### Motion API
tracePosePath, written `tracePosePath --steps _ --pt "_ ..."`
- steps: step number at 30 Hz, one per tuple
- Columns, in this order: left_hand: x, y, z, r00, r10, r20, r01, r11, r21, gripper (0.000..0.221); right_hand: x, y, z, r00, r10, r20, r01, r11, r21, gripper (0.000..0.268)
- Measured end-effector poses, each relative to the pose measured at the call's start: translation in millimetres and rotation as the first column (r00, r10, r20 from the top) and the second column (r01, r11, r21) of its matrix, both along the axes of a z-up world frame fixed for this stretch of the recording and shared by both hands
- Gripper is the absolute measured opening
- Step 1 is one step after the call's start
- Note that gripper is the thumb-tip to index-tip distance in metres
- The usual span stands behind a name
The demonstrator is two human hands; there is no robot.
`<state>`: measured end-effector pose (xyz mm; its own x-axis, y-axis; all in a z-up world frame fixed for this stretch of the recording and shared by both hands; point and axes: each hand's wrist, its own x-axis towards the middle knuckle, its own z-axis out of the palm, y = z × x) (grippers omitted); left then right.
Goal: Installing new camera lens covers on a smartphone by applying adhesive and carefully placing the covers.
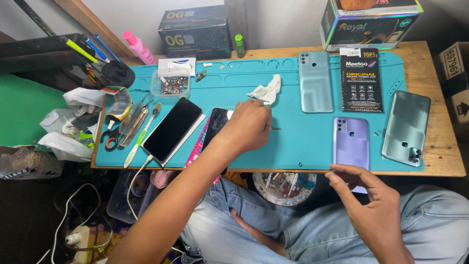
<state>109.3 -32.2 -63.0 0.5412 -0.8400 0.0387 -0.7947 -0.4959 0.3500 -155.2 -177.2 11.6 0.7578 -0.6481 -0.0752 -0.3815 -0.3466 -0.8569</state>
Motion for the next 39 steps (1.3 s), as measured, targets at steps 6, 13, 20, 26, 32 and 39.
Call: tracePosePath --steps 6,13,20,26,32,39 --pt "-4.2 6.3 -5.7 0.998 -0.018 -0.055 0.012 0.993 -0.118 0.024 -7.6 2.8 -0.6 1.0 0.023 0.01 -0.023 1.0 0.009 0.017" --pt "33.0 78.2 29.0 0.927 0.27 -0.26 -0.355 0.855 -0.379 0.019 -8.8 16.2 14.8 0.997 -0.025 -0.072 0.027 0.999 0.02 0.017" --pt "102.1 145.5 23.2 0.794 0.554 0.25 -0.395 0.783 -0.48 0.021 -0.2 24.7 11.5 0.996 -0.039 -0.082 0.04 0.999 0.016 0.015" --pt "26.1 50.9 26.0 0.937 0.319 0.144 -0.219 0.855 -0.47 0.032 1.5 20.5 1.7 1.0 0.001 -0.016 -0.002 1.0 -0.013 0.019" --pt "43.4 -31.8 -22.5 0.979 0.18 0.094 -0.142 0.938 -0.316 0.039 -13.3 6.3 0.6 0.998 0.014 0.057 -0.007 0.992 -0.124 0.016" --pt "3.9 -32.1 -29.0 0.974 0.117 0.195 -0.062 0.962 -0.267 0.03 -32.6 -42.0 -7.6 0.963 -0.107 0.247 0.168 0.956 -0.24 0.007"
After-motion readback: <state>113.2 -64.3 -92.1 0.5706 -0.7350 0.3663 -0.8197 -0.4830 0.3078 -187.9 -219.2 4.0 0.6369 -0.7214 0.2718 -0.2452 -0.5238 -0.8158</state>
